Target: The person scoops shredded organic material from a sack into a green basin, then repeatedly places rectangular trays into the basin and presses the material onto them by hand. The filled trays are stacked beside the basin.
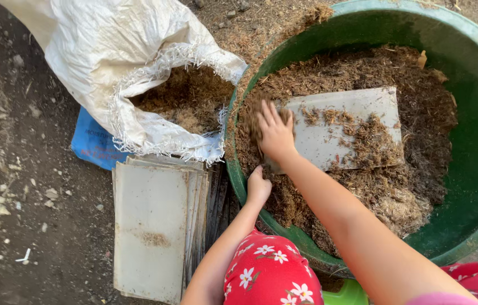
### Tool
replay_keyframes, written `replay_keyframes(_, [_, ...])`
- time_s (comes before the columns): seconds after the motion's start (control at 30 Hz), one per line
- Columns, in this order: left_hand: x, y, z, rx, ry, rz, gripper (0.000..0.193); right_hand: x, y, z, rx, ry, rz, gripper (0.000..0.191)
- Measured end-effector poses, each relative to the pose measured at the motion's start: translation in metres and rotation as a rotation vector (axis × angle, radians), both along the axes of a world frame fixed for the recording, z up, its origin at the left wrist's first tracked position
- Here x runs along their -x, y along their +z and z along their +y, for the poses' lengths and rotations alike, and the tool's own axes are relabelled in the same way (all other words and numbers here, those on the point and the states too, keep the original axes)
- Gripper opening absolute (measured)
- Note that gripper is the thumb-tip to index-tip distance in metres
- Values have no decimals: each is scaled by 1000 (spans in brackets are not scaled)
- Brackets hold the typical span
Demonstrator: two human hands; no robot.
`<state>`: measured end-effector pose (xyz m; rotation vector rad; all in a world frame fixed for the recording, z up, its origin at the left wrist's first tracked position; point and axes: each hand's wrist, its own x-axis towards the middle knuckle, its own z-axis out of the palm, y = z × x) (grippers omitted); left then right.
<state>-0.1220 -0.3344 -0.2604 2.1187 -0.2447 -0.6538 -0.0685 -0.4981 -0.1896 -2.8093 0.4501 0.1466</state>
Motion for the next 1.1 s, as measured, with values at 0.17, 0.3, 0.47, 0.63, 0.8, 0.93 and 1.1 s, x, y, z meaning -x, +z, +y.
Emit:
replay_keyframes(0.17, [-3, 15, 6, -68, 33, 212, 46, -31, 19, -62, -61, -259, 249, 68])
replay_keyframes(0.3, [-3, 27, 4, 58, -11, 187, 44, 35, 33, -137, -172, -652, 131, 64])
replay_keyframes(0.47, [-5, 23, -2, 23, -4, 305, 43, 99, 44, -173, -249, -1104, 196, 68])
replay_keyframes(0.63, [-7, 15, 2, 16, 31, 313, 48, 72, 49, -90, -257, -825, 150, 68])
replay_keyframes(0.8, [-9, 6, 5, 68, -40, 221, 46, 71, 73, 21, -252, -371, 150, 69])
replay_keyframes(0.93, [-17, 1, 5, 47, 100, 464, 55, 121, 74, -10, -175, -212, 430, 80])
replay_keyframes(1.1, [-18, 3, 8, 35, 174, 580, 54, 193, 43, -114, -247, -830, 270, 76])
